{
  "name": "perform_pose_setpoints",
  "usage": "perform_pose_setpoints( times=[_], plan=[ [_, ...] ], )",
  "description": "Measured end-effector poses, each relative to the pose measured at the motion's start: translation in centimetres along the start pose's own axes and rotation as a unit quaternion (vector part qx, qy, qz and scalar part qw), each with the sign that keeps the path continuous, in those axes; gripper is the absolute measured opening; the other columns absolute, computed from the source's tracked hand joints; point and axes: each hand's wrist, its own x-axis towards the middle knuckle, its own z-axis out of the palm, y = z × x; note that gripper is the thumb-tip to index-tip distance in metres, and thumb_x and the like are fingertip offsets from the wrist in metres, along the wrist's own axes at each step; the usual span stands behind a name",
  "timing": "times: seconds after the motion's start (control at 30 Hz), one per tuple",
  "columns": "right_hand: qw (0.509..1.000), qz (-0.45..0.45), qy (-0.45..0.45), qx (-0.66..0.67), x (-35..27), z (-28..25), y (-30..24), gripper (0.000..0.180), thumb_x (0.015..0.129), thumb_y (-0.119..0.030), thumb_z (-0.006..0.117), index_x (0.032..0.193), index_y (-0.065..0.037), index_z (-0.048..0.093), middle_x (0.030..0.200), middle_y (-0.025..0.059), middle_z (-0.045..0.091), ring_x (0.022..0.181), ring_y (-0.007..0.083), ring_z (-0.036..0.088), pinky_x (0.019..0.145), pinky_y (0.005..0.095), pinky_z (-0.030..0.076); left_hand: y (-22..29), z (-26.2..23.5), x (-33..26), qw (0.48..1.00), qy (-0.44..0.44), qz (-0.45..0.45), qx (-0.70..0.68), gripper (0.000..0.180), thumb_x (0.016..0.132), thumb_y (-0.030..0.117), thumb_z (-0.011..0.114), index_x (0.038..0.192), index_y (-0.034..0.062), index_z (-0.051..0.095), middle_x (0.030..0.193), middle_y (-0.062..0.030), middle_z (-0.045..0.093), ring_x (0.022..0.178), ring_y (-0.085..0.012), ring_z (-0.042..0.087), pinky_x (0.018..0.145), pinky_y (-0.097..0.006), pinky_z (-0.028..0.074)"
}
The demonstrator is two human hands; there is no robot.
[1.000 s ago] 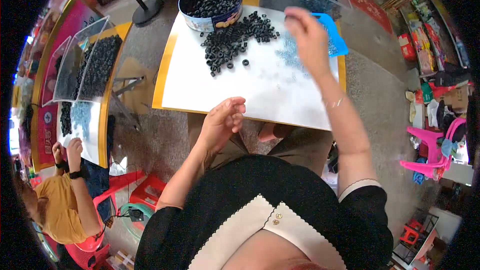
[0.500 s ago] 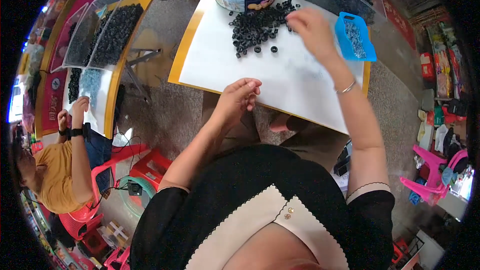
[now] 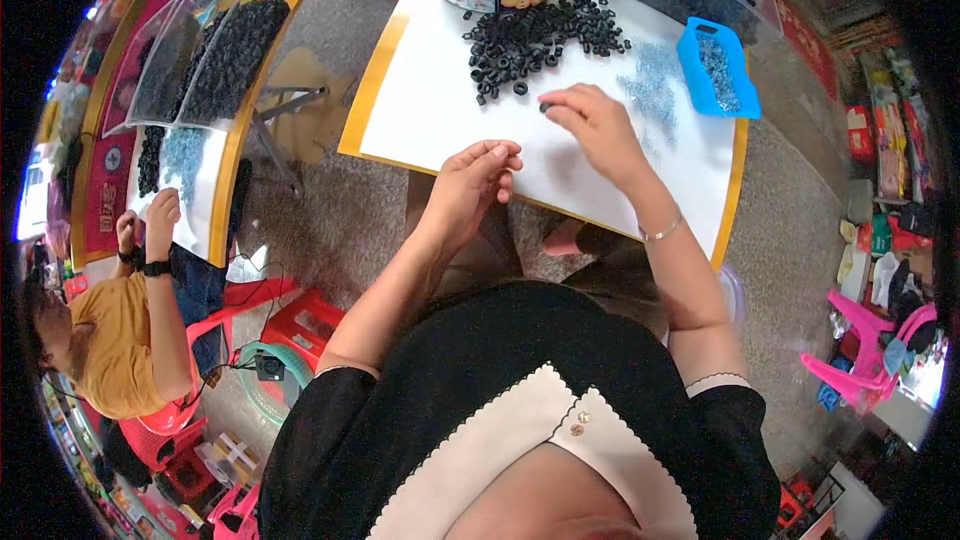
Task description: The person assembles small black plastic buckle components by hand on a workspace table.
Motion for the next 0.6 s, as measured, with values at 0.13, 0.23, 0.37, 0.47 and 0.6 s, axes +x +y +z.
perform_pose_setpoints(
  times=[0.13,0.23,0.37,0.47,0.6],
  plan=[
    [0.998,-0.051,0.004,0.048,-3.6,1.9,-3.2,0.021,0.084,-0.009,0.059,0.102,-0.003,0.065,0.090,0.0103,0.063,0.086,0.0254,0.055,0.075,0.0345,0.045,-0.1,1.5,-0.4,0.999,0.008,-0.006,-0.043,0.021,0.094,0.017,0.053,0.105,0.0006,0.060,0.089,-0.0042,0.062,0.070,-0.0098,0.055,0.064,-0.022,0.049],
    [0.996,-0.065,0.061,0.024,-5.1,2.8,-4.2,0.018,0.083,-0.007,0.059,0.099,-0.002,0.063,0.088,0.0108,0.062,0.084,0.0264,0.054,0.073,0.0354,0.045,-0.9,1.0,-0.2,0.999,-0.028,0.017,-0.038,0.022,0.094,0.016,0.055,0.109,0.0001,0.059,0.090,-0.0047,0.062,0.073,-0.0102,0.056,0.066,-0.023,0.051],
    [0.991,-0.057,0.124,0.006,-6.5,3.4,-3.9,0.010,0.081,-0.006,0.061,0.090,-0.002,0.059,0.082,0.0100,0.059,0.077,0.0271,0.053,0.068,0.0369,0.044,-1.5,1.2,-0.3,0.999,-0.041,0.011,-0.014,0.024,0.094,0.013,0.055,0.113,-0.0008,0.056,0.090,-0.0042,0.061,0.073,-0.0102,0.057,0.064,-0.024,0.052],
    [0.989,-0.032,0.136,0.041,-7.6,3.4,-4.0,0.010,0.081,-0.007,0.062,0.090,-0.002,0.060,0.081,0.0103,0.058,0.077,0.0265,0.054,0.067,0.0361,0.044,-1.9,0.9,-0.2,0.997,-0.070,-0.006,-0.015,0.023,0.093,0.015,0.056,0.110,-0.0006,0.057,0.088,-0.0053,0.061,0.070,-0.0107,0.056,0.062,-0.024,0.052],
    [0.985,0.001,0.170,0.037,-8.7,2.5,-2.6,0.009,0.081,-0.008,0.059,0.088,-0.003,0.059,0.080,0.0108,0.057,0.077,0.0293,0.052,0.072,0.0388,0.042,-1.9,0.7,-0.2,0.998,-0.063,-0.007,-0.027,0.020,0.093,0.018,0.057,0.102,0.0004,0.058,0.085,-0.0075,0.061,0.067,-0.0111,0.056,0.057,-0.024,0.051]
  ],
)
